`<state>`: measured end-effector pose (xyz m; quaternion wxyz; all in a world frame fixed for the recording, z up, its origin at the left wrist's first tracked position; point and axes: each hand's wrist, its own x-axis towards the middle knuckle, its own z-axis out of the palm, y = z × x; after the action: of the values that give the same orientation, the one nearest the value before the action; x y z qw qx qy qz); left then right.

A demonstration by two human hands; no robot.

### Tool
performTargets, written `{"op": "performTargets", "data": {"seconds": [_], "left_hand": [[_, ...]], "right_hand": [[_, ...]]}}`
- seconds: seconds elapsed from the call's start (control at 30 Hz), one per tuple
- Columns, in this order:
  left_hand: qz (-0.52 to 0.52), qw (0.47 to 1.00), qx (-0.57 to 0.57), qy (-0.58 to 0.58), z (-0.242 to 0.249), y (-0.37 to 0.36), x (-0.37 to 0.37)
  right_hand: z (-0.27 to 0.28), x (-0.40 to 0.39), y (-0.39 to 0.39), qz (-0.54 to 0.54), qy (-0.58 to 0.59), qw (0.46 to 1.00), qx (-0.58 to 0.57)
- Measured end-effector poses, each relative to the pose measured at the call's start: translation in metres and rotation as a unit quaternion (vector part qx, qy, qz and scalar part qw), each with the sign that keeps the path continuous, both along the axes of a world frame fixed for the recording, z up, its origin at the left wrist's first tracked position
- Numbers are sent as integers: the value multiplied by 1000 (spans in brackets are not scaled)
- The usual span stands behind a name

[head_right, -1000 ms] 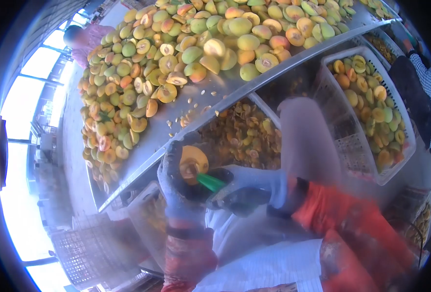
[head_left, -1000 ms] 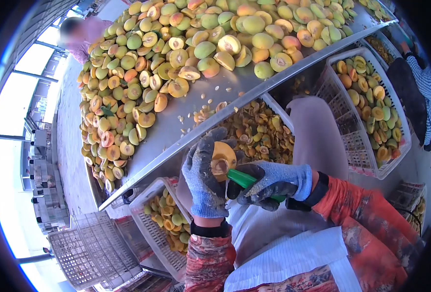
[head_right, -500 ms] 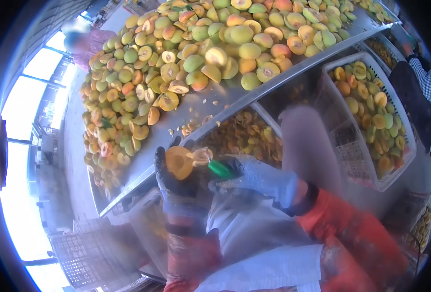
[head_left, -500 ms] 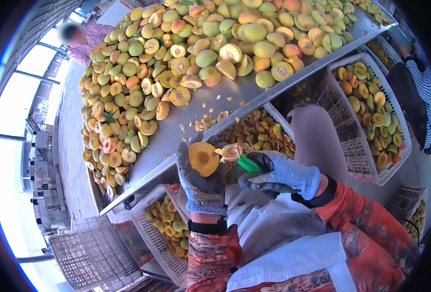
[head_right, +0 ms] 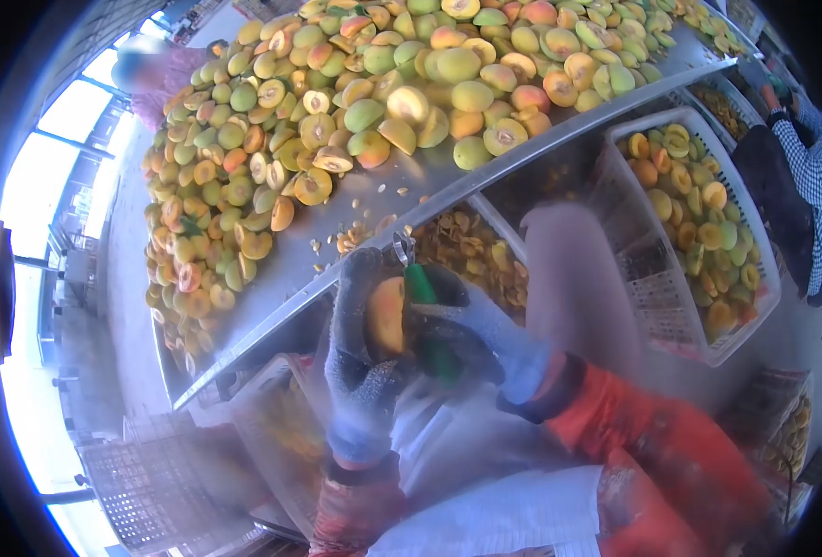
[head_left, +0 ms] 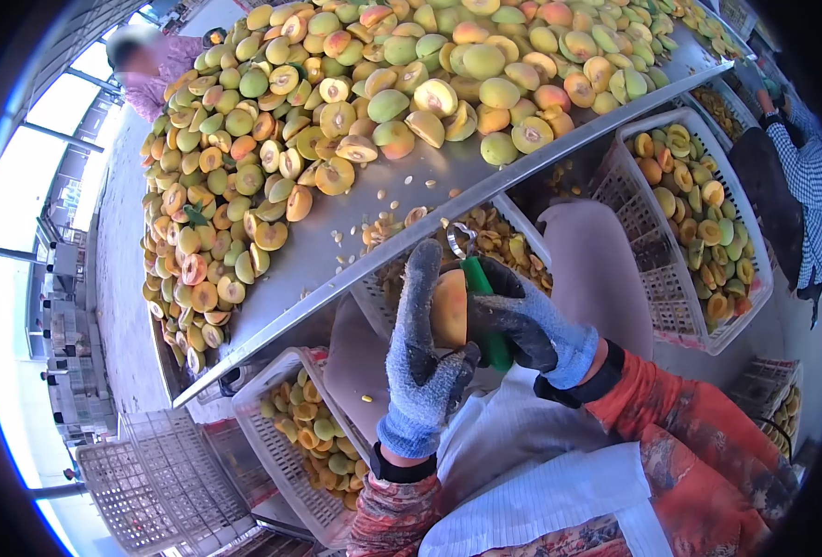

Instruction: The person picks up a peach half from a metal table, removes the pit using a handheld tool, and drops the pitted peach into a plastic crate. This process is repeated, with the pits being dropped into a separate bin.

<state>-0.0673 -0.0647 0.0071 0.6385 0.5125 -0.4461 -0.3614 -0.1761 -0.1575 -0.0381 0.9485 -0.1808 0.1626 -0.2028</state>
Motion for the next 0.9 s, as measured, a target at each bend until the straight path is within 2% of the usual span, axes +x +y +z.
{"op": "performTargets", "data": {"seconds": [0.07,0.1,0.13,0.17,0.2,0.23,0.27,0.33,0.4,0.43,0.5,0.57,0.63,0.67,0.73,0.77,0.83,0.9], "left_hand": [[6,1000,15,-25,8,-2,0],[6,995,72,75,12,-1,2],[8,976,129,174,14,-1,4],[26,987,135,79,-17,1,14],[32,986,139,81,-19,1,16],[57,954,157,249,-20,-1,18],[80,894,166,409,-22,-3,20],[107,907,146,380,-36,-2,26],[118,869,114,466,-38,0,32],[99,867,98,478,-46,1,38],[105,866,87,480,-45,0,40],[110,865,77,483,-43,-1,38],[68,829,48,553,-38,1,36],[68,829,45,553,-38,2,34],[92,912,-32,398,-40,6,28],[93,912,-35,398,-39,5,28],[147,868,12,474,-37,4,28],[127,865,-23,485,-39,7,24]], "right_hand": [[9,-4,-6,-30,55,988,-140],[4,-2,-9,-27,56,988,-139],[-5,0,-12,-91,122,912,-381],[-11,2,-12,-148,177,769,-596],[-5,1,-10,-142,175,772,-594],[7,-2,-9,-111,234,710,-655],[17,-3,-8,-79,289,638,-710],[15,-5,-2,-86,299,645,-697],[5,-7,2,-103,286,651,-695],[5,-6,5,-101,284,652,-696],[10,-7,11,-23,323,560,-763],[16,-3,17,-19,338,560,-757],[18,0,25,-15,350,559,-751],[17,1,27,4,351,538,-767],[19,2,32,23,352,513,-783],[20,1,35,18,347,506,-790],[21,1,39,14,340,497,-798],[19,0,43,7,329,477,-815]]}}
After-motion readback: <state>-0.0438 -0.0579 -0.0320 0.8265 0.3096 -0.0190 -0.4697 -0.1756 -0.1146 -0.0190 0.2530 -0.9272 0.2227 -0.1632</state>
